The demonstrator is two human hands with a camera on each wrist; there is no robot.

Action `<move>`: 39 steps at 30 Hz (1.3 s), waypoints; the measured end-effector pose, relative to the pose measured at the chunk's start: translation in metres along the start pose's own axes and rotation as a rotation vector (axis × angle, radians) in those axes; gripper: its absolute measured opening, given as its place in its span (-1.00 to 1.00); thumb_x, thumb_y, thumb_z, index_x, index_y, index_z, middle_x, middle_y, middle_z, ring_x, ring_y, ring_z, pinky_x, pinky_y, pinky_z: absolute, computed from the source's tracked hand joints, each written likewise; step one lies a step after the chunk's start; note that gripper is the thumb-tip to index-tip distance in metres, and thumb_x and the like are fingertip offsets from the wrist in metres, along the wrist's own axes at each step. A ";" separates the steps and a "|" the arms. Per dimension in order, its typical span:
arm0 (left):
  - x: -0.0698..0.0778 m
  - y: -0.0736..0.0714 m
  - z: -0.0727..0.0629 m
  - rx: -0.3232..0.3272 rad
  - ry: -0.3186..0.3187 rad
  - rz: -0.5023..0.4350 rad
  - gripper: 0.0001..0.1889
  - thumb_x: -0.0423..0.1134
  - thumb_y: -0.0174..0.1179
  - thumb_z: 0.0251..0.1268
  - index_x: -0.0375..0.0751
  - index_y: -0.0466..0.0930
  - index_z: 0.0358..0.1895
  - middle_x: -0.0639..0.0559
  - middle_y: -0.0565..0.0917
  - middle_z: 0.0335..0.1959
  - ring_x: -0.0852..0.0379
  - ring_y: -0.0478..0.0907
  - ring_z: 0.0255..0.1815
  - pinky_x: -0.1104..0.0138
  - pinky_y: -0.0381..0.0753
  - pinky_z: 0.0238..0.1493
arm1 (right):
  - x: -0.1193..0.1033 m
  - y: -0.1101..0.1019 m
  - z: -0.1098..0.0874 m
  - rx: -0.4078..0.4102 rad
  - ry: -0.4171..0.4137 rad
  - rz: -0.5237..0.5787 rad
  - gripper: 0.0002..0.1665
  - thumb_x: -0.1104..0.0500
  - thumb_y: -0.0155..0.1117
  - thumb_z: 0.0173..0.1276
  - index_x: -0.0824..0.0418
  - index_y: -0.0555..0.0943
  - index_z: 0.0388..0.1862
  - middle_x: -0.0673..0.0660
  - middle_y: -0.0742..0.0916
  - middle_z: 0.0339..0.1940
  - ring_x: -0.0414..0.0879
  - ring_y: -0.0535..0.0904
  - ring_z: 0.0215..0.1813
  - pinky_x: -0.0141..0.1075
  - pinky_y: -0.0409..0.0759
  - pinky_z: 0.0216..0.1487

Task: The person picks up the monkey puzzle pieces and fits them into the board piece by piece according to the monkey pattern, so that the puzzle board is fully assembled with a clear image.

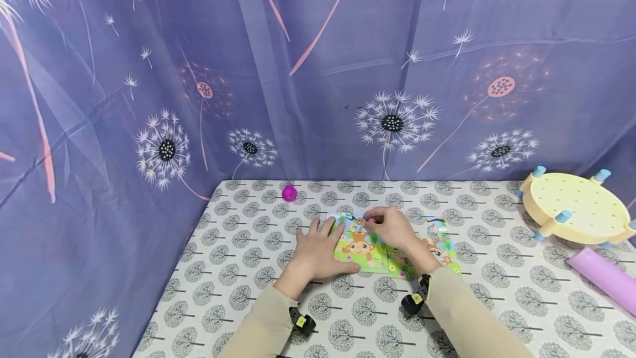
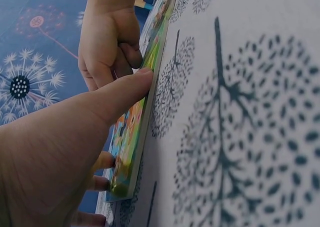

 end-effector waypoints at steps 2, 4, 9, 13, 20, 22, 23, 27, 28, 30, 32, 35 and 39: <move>0.000 0.000 0.000 -0.003 -0.002 0.002 0.26 0.81 -0.08 -0.03 0.18 -0.03 0.71 0.03 0.06 0.70 -0.31 0.00 0.65 -0.51 0.19 0.34 | -0.001 0.000 0.000 -0.001 -0.005 -0.010 -0.71 0.19 0.36 0.47 0.22 0.76 0.11 0.06 0.79 -0.18 -0.12 0.60 -0.37 -0.26 0.54 -0.43; 0.001 -0.001 0.000 -0.002 -0.003 0.003 0.26 0.81 -0.07 -0.03 0.18 -0.02 0.71 0.03 0.07 0.70 -0.31 0.00 0.64 -0.51 0.19 0.34 | -0.001 -0.001 0.000 0.000 -0.011 -0.020 -0.73 0.19 0.35 0.48 0.21 0.77 0.08 0.07 0.80 -0.17 -0.12 0.63 -0.35 -0.23 0.59 -0.40; 0.002 -0.002 0.000 0.000 -0.008 -0.004 0.25 0.81 -0.07 -0.02 0.18 0.00 0.71 0.03 0.07 0.70 -0.33 0.01 0.64 -0.51 0.18 0.34 | -0.004 0.000 0.000 0.012 -0.039 -0.067 -0.77 0.19 0.34 0.49 0.20 0.79 0.03 0.11 0.81 -0.10 -0.11 0.70 -0.26 -0.20 0.68 -0.29; 0.004 -0.002 0.001 0.005 -0.005 0.003 0.22 0.80 -0.08 0.00 0.20 0.02 0.70 0.02 0.10 0.69 -0.35 0.04 0.63 -0.51 0.21 0.34 | -0.005 -0.001 -0.001 0.021 -0.042 -0.102 -0.79 0.18 0.36 0.49 0.18 0.80 0.02 0.12 0.81 -0.07 -0.13 0.69 -0.26 -0.21 0.67 -0.29; 0.008 0.000 0.003 0.016 0.026 0.032 0.19 0.77 -0.09 0.06 0.13 0.06 0.70 0.00 0.10 0.69 -0.28 0.06 0.63 -0.44 0.19 0.41 | 0.001 -0.009 -0.006 0.031 -0.037 -0.048 -0.74 0.21 0.34 0.48 0.23 0.77 0.08 0.20 0.79 0.04 -0.10 0.68 -0.25 -0.24 0.62 -0.34; 0.011 0.002 0.005 0.015 0.053 0.043 0.21 0.75 -0.11 0.10 0.03 0.04 0.70 0.02 0.07 0.70 -0.18 0.04 0.66 -0.34 0.13 0.49 | 0.005 -0.014 -0.009 0.039 -0.027 -0.030 -0.72 0.21 0.34 0.48 0.23 0.76 0.10 0.21 0.78 0.08 -0.07 0.70 -0.21 -0.25 0.65 -0.35; 0.012 0.003 0.005 0.016 0.065 0.048 0.21 0.74 -0.12 0.12 -0.02 0.03 0.70 0.02 0.06 0.70 -0.12 0.03 0.67 -0.30 0.10 0.53 | 0.007 -0.018 -0.010 0.043 -0.027 -0.031 -0.71 0.20 0.34 0.48 0.23 0.75 0.11 0.21 0.78 0.08 -0.07 0.70 -0.19 -0.27 0.65 -0.34; 0.015 0.004 0.007 0.018 0.086 0.064 0.22 0.73 -0.14 0.16 -0.11 0.02 0.70 0.02 0.04 0.71 -0.02 0.02 0.68 -0.19 0.08 0.58 | 0.018 -0.034 -0.017 0.075 -0.012 -0.066 -0.71 0.16 0.35 0.48 0.20 0.76 0.11 0.17 0.80 -0.03 -0.08 0.67 -0.33 -0.28 0.62 -0.46; 0.016 0.004 0.007 0.021 0.086 0.070 0.21 0.73 -0.15 0.16 -0.09 0.03 0.70 0.02 0.04 0.71 -0.03 0.03 0.67 -0.19 0.12 0.57 | 0.022 -0.040 -0.019 0.086 -0.007 -0.079 -0.71 0.14 0.35 0.49 0.20 0.76 0.10 0.17 0.80 -0.03 -0.10 0.64 -0.36 -0.28 0.59 -0.47; 0.019 0.004 0.007 0.021 0.084 0.085 0.19 0.74 -0.18 0.17 -0.02 0.04 0.70 0.01 0.04 0.71 -0.05 0.03 0.67 -0.21 0.16 0.54 | 0.029 -0.052 -0.026 0.104 0.002 -0.098 -0.69 0.13 0.35 0.49 0.22 0.75 0.12 0.19 0.80 -0.02 -0.12 0.60 -0.42 -0.26 0.55 -0.48; 0.022 0.003 0.007 0.022 0.087 0.095 0.14 0.73 -0.19 0.19 0.06 0.04 0.70 -0.01 0.05 0.71 -0.08 0.03 0.67 -0.24 0.19 0.53 | 0.038 -0.065 -0.033 0.119 0.018 -0.112 -0.67 0.12 0.34 0.49 0.23 0.73 0.14 0.21 0.81 -0.04 -0.14 0.54 -0.49 -0.26 0.51 -0.51; 0.026 0.000 0.007 0.035 0.084 0.096 0.11 0.71 -0.17 0.20 0.13 0.03 0.70 -0.04 0.08 0.70 -0.12 0.05 0.66 -0.27 0.23 0.49 | 0.050 -0.084 -0.044 0.132 0.035 -0.125 -0.64 0.13 0.34 0.49 0.27 0.71 0.17 0.21 0.80 -0.10 -0.13 0.45 -0.60 -0.26 0.44 -0.60; 0.029 -0.001 0.007 0.052 0.070 0.084 0.08 0.71 -0.13 0.19 0.22 0.02 0.70 -0.06 0.12 0.68 -0.16 0.07 0.65 -0.28 0.28 0.46 | 0.066 -0.106 -0.055 0.152 0.058 -0.164 -0.56 0.07 0.36 0.49 0.33 0.67 0.20 0.12 0.76 -0.20 -0.11 0.46 -0.56 -0.26 0.41 -0.55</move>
Point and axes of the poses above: each hand's wrist, its own z-axis towards the middle knuckle, its own y-axis out of the palm, x = y × z, the point moved 5 cm from there along z, towards the middle knuckle
